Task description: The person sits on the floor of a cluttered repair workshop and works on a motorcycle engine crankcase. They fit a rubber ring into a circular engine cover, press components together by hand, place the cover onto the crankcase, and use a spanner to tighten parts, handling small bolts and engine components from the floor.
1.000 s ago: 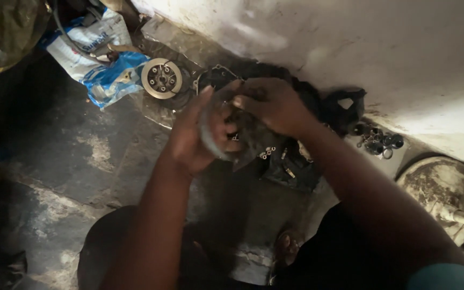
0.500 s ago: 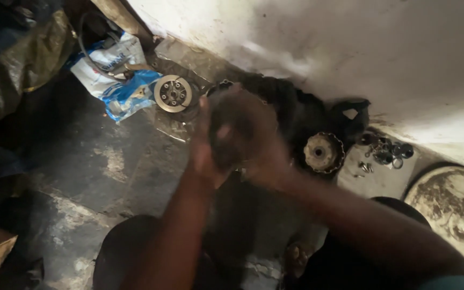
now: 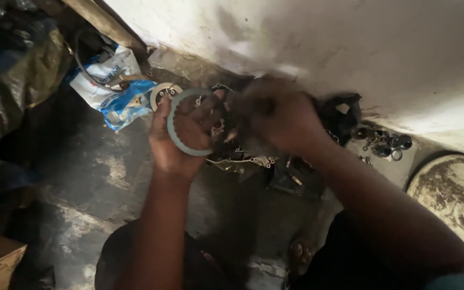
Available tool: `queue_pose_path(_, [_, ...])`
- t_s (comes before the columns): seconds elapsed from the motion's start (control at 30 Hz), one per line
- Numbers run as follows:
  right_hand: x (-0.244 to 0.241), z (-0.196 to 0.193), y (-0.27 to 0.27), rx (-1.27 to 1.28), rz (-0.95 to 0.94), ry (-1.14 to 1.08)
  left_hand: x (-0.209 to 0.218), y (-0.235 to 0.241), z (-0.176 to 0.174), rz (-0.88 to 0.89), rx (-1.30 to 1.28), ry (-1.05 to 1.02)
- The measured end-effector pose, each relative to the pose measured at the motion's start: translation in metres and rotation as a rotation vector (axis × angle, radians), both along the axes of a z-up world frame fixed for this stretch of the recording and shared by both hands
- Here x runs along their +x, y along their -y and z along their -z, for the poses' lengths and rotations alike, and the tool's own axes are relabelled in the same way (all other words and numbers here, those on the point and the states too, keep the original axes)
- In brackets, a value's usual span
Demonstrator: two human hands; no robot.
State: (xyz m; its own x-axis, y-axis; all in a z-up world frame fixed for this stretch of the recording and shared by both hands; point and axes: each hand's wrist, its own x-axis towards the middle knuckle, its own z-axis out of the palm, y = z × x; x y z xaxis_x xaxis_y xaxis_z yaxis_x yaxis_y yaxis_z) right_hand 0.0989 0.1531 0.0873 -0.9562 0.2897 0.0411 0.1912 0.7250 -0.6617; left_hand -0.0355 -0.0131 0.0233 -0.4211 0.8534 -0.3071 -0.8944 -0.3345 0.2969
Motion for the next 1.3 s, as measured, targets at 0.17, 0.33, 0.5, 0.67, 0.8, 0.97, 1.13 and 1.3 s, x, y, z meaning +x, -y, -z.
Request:
queue_pose_path(0.17, [-0.004,0.007,0.013,0.109,0.092,-0.376,0.012,0.004,0.02,0.09,-0.004,0.022])
queue_pose_path(0.33, [-0.004,0.007,0.011,0.359,-0.02,-0.056,0.009,0.007,0.007,0.175,0.013,-0.151])
queue_pose_path(0.5, [0.007,-0.026,-0.04,0.054,0.186,0.353,0.009,0.001,-0.024,0.232,-0.172,-0.326])
queue_pose_path(0.67, [0.016,0.003,-0.053,-0.338,0.251,0.063,0.004,0.002,-0.021,0.066,-0.285,-0.463])
queue_pose_path(0.8, [0.003,0.005,-0.015,-0.785,0.253,0.079,0.007,-0.001,-0.023,-0.032,-0.195,-0.514])
queue_pose_path(0.97, [-0.004,0.027,0.011,-0.909,0.125,-0.077,0.004,0.008,-0.033,-0.181,-0.107,-0.554])
queue_pose_path(1.13, [-0.007,0.014,0.014,-0.891,0.123,-0.098,0.002,0.021,-0.048,-0.245,-0.185,-0.602])
queue_pose_path(1.3, [-0.008,0.011,0.007,-0.719,0.157,-0.057,-0.003,0.028,-0.038,-0.3,-0.277,-0.812])
